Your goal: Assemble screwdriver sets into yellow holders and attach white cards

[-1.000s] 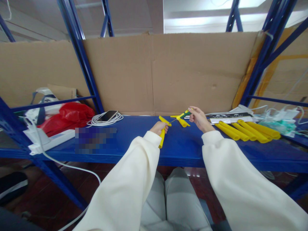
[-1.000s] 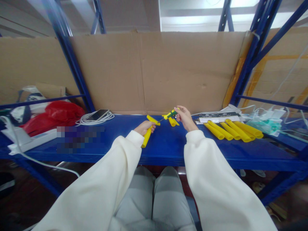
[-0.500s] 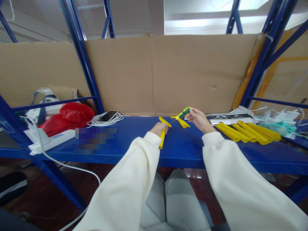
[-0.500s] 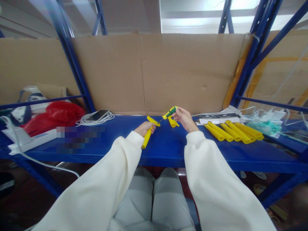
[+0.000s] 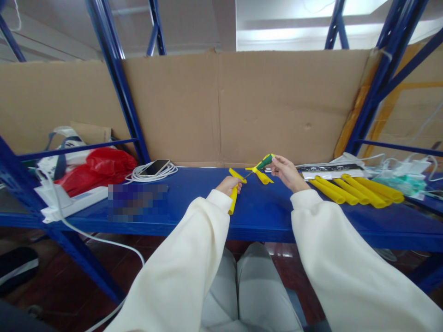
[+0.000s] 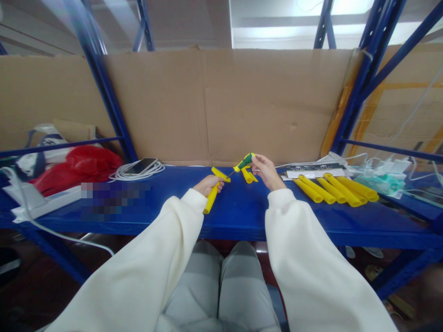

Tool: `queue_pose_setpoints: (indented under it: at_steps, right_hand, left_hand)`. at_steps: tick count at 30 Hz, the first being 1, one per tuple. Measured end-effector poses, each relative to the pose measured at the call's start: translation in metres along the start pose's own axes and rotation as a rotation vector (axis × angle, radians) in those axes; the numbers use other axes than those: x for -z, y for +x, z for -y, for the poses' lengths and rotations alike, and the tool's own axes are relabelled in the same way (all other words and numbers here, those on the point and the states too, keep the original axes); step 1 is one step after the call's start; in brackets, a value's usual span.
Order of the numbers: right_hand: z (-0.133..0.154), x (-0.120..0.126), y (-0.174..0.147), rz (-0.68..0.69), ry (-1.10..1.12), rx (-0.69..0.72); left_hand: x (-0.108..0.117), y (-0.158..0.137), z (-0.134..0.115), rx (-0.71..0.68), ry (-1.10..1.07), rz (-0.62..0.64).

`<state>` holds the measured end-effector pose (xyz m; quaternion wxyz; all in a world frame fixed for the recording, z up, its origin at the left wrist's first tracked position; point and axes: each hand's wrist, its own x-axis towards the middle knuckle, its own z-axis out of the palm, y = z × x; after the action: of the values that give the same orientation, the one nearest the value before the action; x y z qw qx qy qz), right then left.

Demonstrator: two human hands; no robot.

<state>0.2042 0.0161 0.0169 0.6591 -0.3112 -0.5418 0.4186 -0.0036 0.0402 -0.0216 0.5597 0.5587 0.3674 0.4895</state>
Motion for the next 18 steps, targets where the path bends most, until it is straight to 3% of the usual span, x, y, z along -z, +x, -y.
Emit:
queue_pose_setpoints:
  at_steps: [8, 18]
  right_hand:
    - [0.002, 0.0, -0.001, -0.031, -0.016, -0.029]
    - [0.001, 0.0, 0.001, -0.015, 0.032, -0.064]
  left_hand:
    - [-0.004, 0.0, -0.005, 0.179, 0.02, -0.096]
    - [-0.007, -0.006, -0.011, 0.224, 0.025, -0.106]
